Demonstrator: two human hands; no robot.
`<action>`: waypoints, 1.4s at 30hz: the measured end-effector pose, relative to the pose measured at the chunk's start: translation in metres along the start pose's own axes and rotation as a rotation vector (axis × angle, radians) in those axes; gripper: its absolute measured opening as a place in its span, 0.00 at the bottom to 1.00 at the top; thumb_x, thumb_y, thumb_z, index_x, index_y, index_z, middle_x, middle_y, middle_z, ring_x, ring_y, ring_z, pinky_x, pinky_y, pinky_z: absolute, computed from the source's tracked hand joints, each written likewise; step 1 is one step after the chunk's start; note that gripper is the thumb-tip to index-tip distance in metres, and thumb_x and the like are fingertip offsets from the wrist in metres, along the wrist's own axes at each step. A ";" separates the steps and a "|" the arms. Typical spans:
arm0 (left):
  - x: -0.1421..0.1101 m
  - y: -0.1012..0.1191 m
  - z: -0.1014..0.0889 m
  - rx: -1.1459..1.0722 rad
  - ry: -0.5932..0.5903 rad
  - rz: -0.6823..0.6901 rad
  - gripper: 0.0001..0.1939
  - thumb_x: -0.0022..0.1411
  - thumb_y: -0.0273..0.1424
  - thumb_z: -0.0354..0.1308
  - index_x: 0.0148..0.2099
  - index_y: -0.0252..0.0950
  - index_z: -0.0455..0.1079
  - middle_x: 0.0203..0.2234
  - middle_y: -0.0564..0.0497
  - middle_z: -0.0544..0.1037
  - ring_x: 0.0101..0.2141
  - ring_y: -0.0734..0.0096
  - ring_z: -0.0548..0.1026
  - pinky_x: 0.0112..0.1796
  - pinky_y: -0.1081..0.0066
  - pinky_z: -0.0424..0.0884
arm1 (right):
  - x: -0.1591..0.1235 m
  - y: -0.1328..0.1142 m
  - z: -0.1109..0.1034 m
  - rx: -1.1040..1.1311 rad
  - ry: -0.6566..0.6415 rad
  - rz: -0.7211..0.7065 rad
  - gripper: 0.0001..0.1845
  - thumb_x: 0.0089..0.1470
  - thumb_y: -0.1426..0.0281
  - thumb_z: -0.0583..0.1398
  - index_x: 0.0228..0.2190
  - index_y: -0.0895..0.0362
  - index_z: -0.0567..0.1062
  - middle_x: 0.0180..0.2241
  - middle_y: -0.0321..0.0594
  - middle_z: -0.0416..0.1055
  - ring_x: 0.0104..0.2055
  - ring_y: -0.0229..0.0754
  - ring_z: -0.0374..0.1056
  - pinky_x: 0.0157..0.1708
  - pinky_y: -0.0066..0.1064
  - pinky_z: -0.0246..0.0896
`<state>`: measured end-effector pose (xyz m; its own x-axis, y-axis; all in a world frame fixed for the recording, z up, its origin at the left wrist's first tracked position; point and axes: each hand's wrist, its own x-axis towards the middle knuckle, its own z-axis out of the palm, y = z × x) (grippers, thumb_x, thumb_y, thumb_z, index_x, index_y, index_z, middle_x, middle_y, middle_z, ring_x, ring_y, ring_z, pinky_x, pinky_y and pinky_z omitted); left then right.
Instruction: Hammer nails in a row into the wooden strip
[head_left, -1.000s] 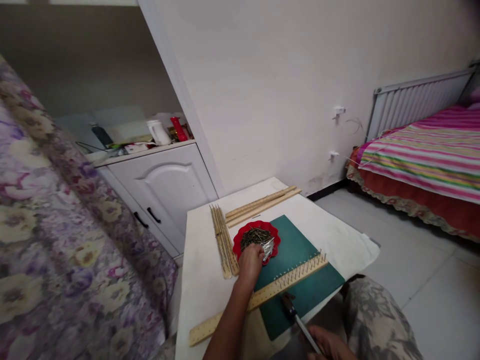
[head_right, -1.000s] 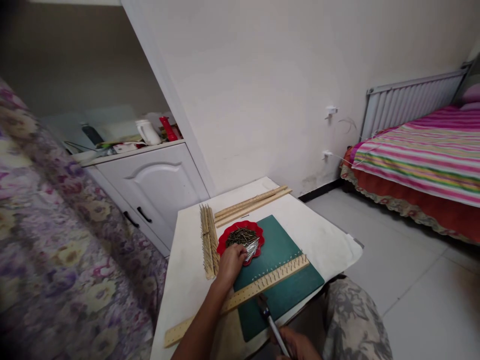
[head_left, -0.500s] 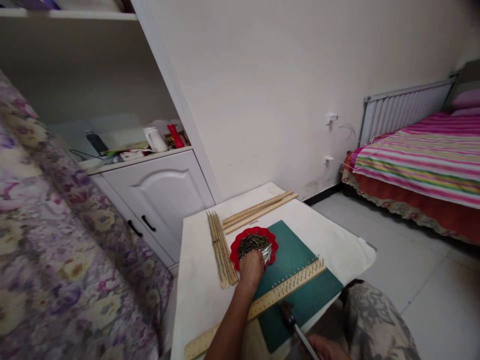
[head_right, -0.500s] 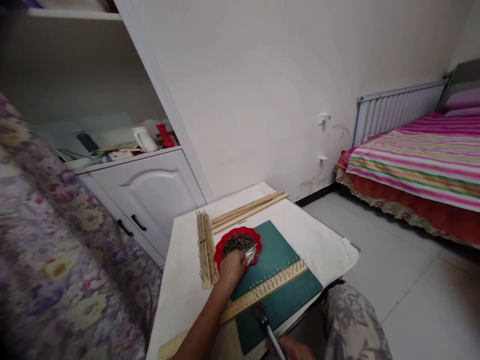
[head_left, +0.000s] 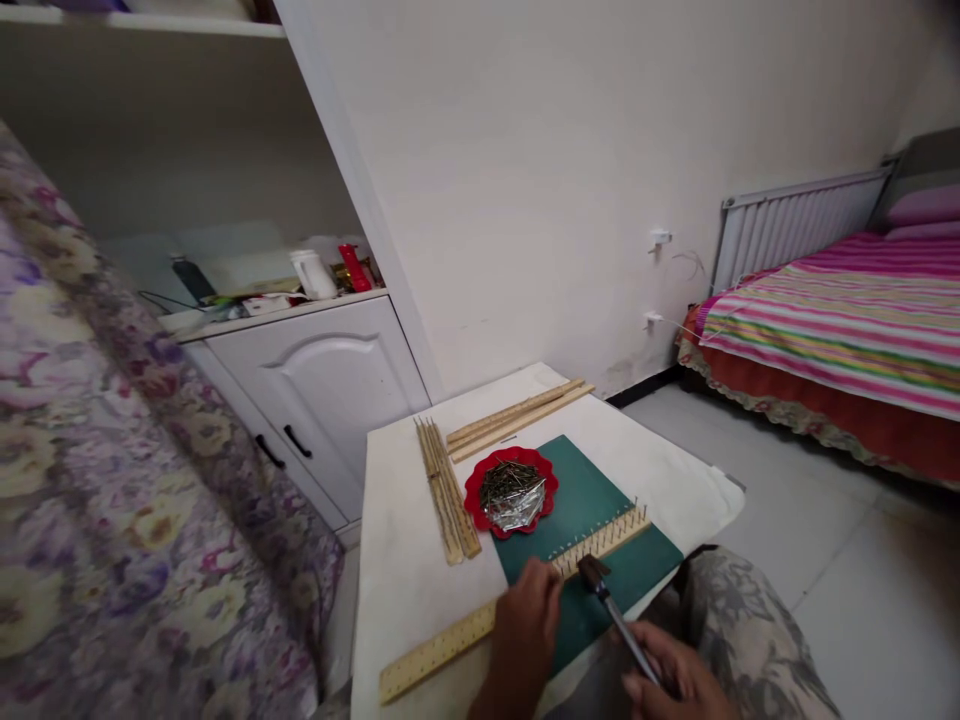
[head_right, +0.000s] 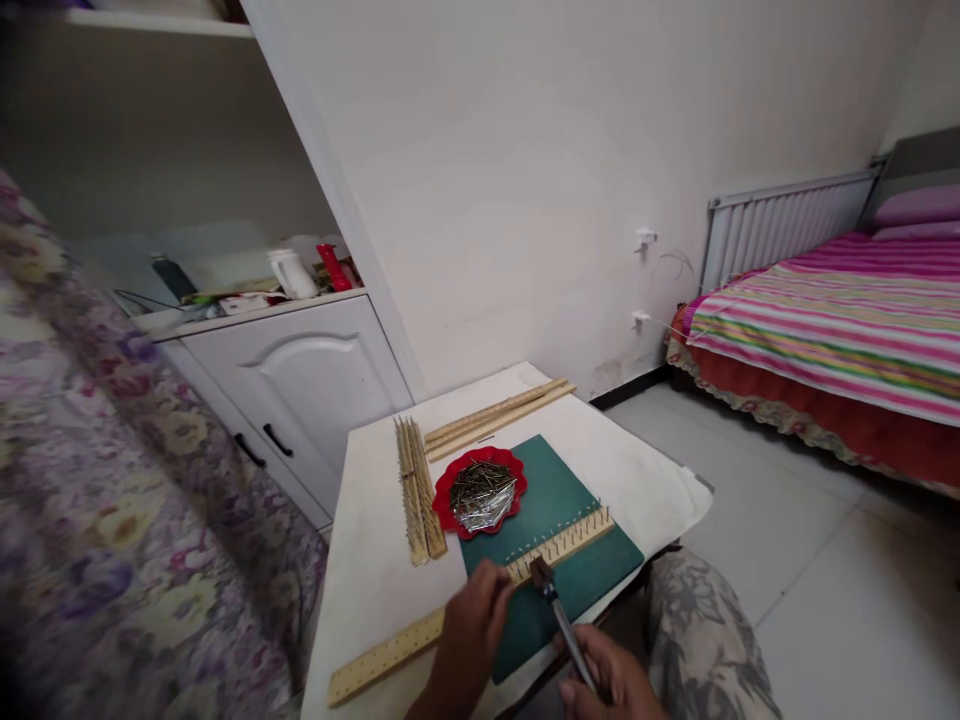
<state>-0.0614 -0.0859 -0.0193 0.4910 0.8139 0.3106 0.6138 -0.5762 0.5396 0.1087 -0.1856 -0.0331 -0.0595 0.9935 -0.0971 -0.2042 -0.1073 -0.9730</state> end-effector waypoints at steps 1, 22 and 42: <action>-0.012 0.005 0.008 -0.062 -0.036 0.049 0.08 0.63 0.29 0.42 0.35 0.37 0.62 0.29 0.51 0.68 0.30 0.74 0.68 0.31 0.76 0.61 | -0.001 -0.005 0.001 -0.012 0.035 -0.012 0.22 0.42 0.56 0.63 0.38 0.55 0.73 0.21 0.33 0.65 0.21 0.38 0.60 0.23 0.27 0.58; -0.071 0.058 0.047 -1.445 0.102 -0.550 0.09 0.49 0.34 0.60 0.28 0.33 0.65 0.16 0.54 0.70 0.19 0.77 0.67 0.25 0.76 0.61 | -0.026 -0.010 0.024 0.027 0.155 -0.060 0.17 0.48 0.64 0.60 0.40 0.58 0.67 0.17 0.28 0.68 0.11 0.28 0.54 0.08 0.17 0.46; 0.000 -0.009 0.023 -0.232 0.305 -0.172 0.09 0.58 0.33 0.50 0.30 0.36 0.68 0.26 0.54 0.69 0.30 0.74 0.69 0.33 0.76 0.62 | -0.044 0.006 0.021 -0.093 0.158 0.024 0.18 0.50 0.59 0.57 0.38 0.58 0.65 0.15 0.26 0.65 0.09 0.27 0.49 0.09 0.20 0.40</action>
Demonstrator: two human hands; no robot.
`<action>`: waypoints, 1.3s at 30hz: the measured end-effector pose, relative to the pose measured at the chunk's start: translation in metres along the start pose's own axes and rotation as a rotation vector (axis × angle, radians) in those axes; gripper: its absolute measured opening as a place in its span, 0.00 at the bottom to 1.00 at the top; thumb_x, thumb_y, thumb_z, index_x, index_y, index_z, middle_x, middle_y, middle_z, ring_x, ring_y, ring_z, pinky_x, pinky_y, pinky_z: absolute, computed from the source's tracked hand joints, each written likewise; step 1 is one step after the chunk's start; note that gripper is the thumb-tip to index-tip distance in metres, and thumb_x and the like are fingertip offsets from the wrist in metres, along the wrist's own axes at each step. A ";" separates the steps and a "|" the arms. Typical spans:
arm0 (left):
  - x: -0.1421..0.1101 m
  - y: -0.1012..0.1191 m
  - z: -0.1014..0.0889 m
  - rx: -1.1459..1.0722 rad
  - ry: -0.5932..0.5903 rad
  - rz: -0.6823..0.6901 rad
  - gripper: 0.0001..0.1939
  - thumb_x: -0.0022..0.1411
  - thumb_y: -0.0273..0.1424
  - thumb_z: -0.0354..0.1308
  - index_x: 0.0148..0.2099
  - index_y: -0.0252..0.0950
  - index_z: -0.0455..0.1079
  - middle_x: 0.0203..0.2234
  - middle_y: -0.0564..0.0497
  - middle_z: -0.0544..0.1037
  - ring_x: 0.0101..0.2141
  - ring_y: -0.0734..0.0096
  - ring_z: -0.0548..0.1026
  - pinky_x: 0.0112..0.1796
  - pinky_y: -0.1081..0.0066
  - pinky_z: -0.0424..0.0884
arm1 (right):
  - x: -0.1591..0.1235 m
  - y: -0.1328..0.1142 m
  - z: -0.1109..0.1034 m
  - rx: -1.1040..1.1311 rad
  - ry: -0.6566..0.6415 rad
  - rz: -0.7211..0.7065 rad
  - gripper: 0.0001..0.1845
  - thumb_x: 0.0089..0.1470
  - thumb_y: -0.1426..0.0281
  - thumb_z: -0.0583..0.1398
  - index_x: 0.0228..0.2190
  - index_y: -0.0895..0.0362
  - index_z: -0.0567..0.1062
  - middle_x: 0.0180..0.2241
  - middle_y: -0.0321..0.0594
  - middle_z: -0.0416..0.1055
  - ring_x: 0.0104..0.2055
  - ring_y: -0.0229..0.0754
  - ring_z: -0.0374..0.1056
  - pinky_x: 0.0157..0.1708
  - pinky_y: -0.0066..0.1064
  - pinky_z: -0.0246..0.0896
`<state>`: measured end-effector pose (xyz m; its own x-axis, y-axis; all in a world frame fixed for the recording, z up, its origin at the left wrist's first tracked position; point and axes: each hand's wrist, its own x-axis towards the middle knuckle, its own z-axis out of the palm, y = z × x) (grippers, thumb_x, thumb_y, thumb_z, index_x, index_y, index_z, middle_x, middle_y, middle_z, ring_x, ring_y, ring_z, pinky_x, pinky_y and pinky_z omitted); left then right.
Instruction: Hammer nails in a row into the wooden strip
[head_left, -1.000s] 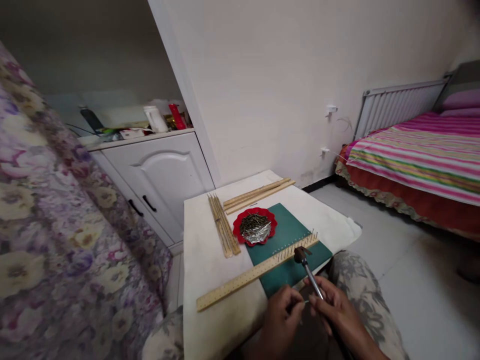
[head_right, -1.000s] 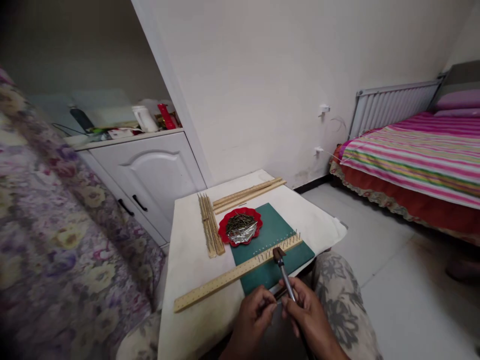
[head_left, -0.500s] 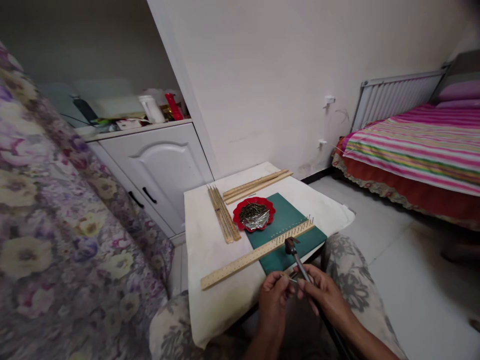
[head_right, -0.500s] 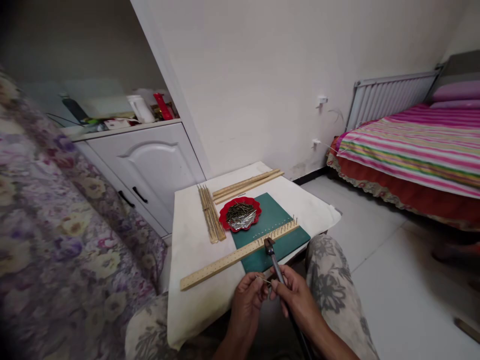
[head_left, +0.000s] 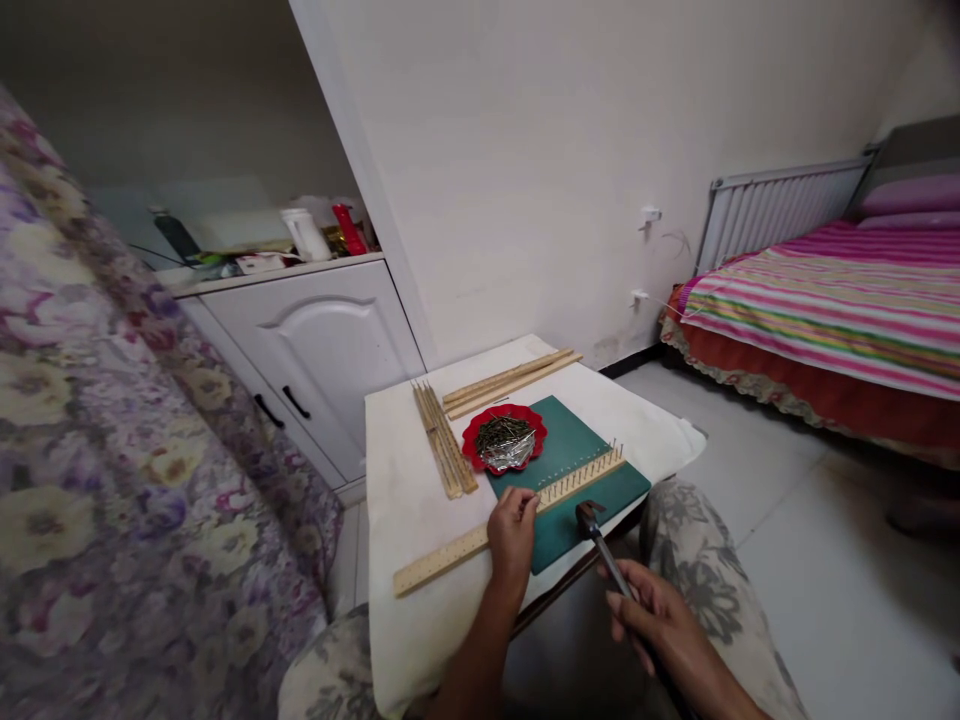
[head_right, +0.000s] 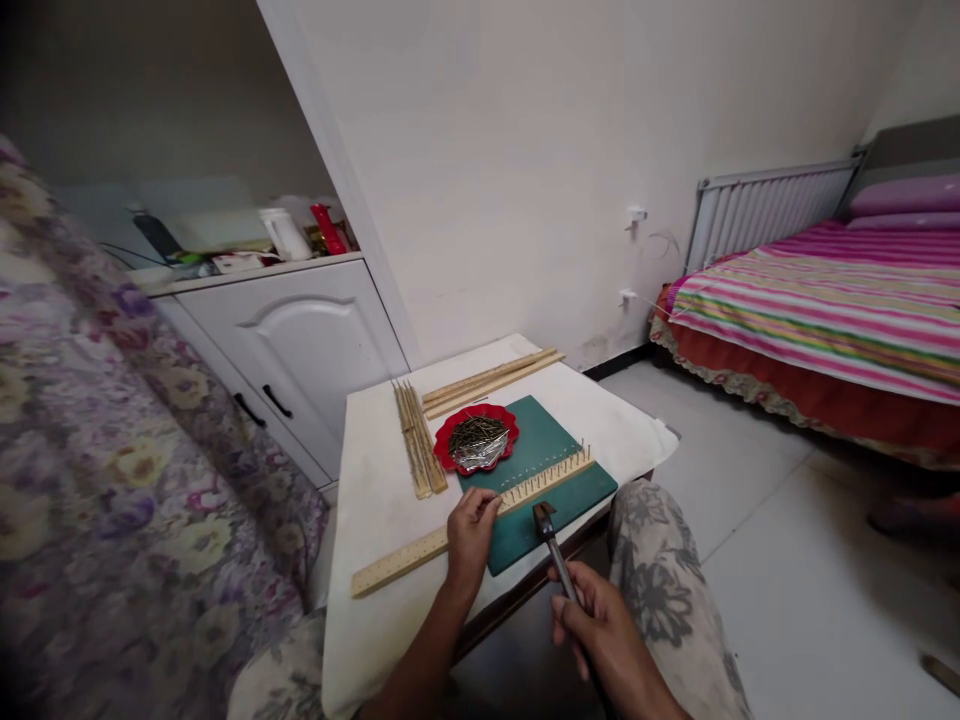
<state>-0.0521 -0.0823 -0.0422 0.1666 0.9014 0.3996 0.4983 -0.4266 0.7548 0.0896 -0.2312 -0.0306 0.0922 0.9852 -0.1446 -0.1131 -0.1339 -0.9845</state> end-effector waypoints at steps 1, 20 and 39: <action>-0.001 -0.002 0.001 0.021 -0.001 0.001 0.09 0.59 0.32 0.50 0.30 0.36 0.68 0.27 0.54 0.69 0.30 0.75 0.69 0.33 0.76 0.62 | 0.000 -0.001 -0.001 -0.007 0.005 -0.001 0.18 0.50 0.59 0.56 0.38 0.58 0.65 0.15 0.26 0.64 0.09 0.27 0.49 0.09 0.20 0.40; 0.001 -0.002 0.008 0.141 -0.053 0.026 0.09 0.59 0.32 0.49 0.31 0.37 0.69 0.27 0.55 0.70 0.29 0.77 0.69 0.32 0.77 0.61 | 0.016 -0.016 -0.002 0.005 -0.104 -0.034 0.18 0.52 0.59 0.56 0.40 0.58 0.64 0.16 0.26 0.65 0.08 0.26 0.48 0.09 0.19 0.39; 0.001 -0.005 0.008 0.161 -0.078 -0.036 0.08 0.57 0.29 0.50 0.30 0.38 0.69 0.25 0.55 0.70 0.28 0.75 0.69 0.30 0.77 0.59 | 0.053 -0.033 0.016 -0.067 -0.183 -0.047 0.17 0.52 0.64 0.56 0.43 0.59 0.67 0.16 0.25 0.66 0.08 0.27 0.49 0.09 0.19 0.41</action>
<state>-0.0477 -0.0789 -0.0503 0.2091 0.9214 0.3275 0.6335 -0.3827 0.6725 0.0822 -0.1724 -0.0044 -0.0865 0.9927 -0.0837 -0.0460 -0.0879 -0.9951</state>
